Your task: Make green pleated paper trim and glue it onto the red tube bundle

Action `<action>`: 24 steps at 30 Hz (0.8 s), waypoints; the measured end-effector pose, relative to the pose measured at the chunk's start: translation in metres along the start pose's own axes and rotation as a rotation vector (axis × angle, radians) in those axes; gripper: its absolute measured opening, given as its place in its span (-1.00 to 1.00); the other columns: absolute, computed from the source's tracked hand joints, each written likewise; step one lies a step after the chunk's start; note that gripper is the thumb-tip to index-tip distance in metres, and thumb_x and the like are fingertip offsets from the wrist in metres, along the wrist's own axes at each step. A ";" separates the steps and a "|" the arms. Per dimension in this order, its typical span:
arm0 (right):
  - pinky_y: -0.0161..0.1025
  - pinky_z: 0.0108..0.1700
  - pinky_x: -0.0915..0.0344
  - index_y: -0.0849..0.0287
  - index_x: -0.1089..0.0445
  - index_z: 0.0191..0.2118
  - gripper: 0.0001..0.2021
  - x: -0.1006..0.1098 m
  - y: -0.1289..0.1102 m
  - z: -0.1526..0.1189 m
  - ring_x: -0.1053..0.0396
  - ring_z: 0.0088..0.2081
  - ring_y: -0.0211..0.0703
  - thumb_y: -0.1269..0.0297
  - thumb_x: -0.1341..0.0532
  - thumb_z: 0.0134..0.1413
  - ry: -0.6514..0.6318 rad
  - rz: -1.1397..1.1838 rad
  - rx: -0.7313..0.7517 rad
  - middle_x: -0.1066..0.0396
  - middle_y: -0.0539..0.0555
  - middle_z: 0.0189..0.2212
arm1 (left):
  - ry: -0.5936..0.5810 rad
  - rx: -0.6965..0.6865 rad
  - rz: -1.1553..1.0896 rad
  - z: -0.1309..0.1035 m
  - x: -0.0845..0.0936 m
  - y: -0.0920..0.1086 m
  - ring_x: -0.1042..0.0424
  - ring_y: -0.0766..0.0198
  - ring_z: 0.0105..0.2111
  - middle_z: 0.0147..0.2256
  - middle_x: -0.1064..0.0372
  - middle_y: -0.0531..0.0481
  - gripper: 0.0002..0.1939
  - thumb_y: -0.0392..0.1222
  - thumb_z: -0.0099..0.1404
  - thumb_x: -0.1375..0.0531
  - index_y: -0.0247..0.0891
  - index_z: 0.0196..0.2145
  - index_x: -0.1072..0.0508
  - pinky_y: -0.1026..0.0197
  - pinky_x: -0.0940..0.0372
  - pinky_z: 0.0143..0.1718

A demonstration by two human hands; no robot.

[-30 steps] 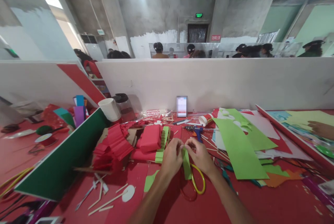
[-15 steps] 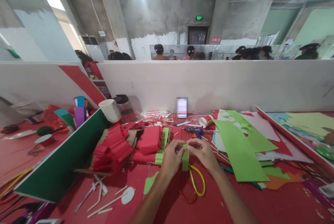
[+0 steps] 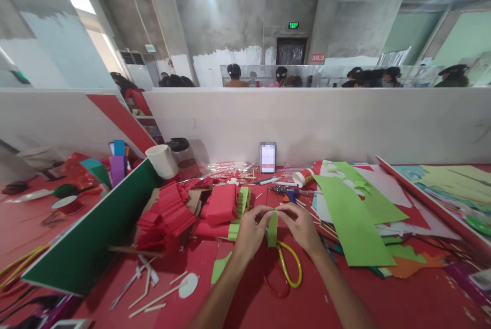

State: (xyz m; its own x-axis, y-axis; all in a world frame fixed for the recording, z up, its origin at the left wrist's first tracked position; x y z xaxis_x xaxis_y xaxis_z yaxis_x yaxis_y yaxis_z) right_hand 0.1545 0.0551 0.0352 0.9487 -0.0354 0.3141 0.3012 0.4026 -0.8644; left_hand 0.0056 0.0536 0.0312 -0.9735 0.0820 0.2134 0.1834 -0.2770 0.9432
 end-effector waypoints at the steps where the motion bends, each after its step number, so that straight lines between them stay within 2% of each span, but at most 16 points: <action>1: -0.23 -0.14 -0.33 0.12 -0.51 -0.29 -0.86 0.000 0.000 0.000 -0.45 -0.23 -0.09 0.23 -0.22 0.11 0.001 -0.007 0.006 -0.52 0.06 -0.31 | 0.005 0.006 0.004 0.000 0.001 0.000 -0.47 0.21 -0.32 -0.31 -0.53 -0.05 -0.76 -0.14 0.28 -0.13 -0.29 -0.22 -0.54 0.25 -0.29 -0.26; 7: -0.24 -0.16 -0.34 0.13 -0.53 -0.28 -0.84 -0.001 0.001 0.000 -0.45 -0.25 -0.09 0.23 -0.22 0.10 -0.001 -0.002 -0.001 -0.53 0.07 -0.31 | 0.015 0.012 0.030 0.000 0.002 0.000 -0.47 0.22 -0.35 -0.36 -0.53 -0.04 -0.76 -0.13 0.27 -0.14 -0.29 -0.24 -0.55 0.26 -0.29 -0.29; 14: -0.28 -0.27 -0.35 0.18 -0.46 -0.34 -0.87 -0.005 -0.002 -0.001 -0.43 -0.35 -0.14 0.26 -0.19 0.11 -0.035 -0.010 -0.004 -0.50 0.06 -0.39 | 0.027 -0.041 0.117 -0.001 0.000 0.001 -0.46 0.23 -0.35 -0.36 -0.53 -0.05 -0.79 -0.14 0.27 -0.15 -0.28 -0.29 -0.53 0.28 -0.28 -0.30; 18: -0.27 -0.26 -0.34 0.17 -0.45 -0.34 -0.88 -0.006 -0.006 -0.002 -0.42 -0.35 -0.15 0.29 -0.19 0.11 -0.057 -0.041 0.016 -0.48 0.06 -0.39 | 0.025 -0.051 0.159 -0.002 0.002 0.003 -0.44 0.24 -0.37 -0.38 -0.51 -0.03 -0.80 -0.14 0.27 -0.15 -0.27 -0.31 -0.53 0.28 -0.25 -0.34; 24: -0.26 -0.20 -0.35 0.15 -0.44 -0.32 -0.90 -0.008 -0.011 -0.002 -0.43 -0.30 -0.16 0.27 -0.20 0.11 -0.115 -0.012 0.033 -0.48 0.04 -0.35 | 0.059 -0.039 0.080 -0.002 0.007 0.000 -0.44 0.24 -0.39 -0.43 -0.50 -0.02 -0.84 -0.18 0.23 -0.17 -0.28 -0.39 -0.53 0.28 -0.26 -0.32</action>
State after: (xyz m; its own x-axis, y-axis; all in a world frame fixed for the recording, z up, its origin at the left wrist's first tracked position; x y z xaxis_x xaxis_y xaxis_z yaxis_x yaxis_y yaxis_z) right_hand 0.1444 0.0491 0.0412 0.9272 0.0638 0.3691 0.3076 0.4324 -0.8476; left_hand -0.0015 0.0524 0.0325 -0.9625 0.0025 0.2712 0.2564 -0.3172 0.9130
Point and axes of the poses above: each hand's wrist, its own z-axis towards the middle knuckle, its own x-axis out of the back of the hand, y = z × x, the point moved 6 cm from there along z, towards the middle knuckle
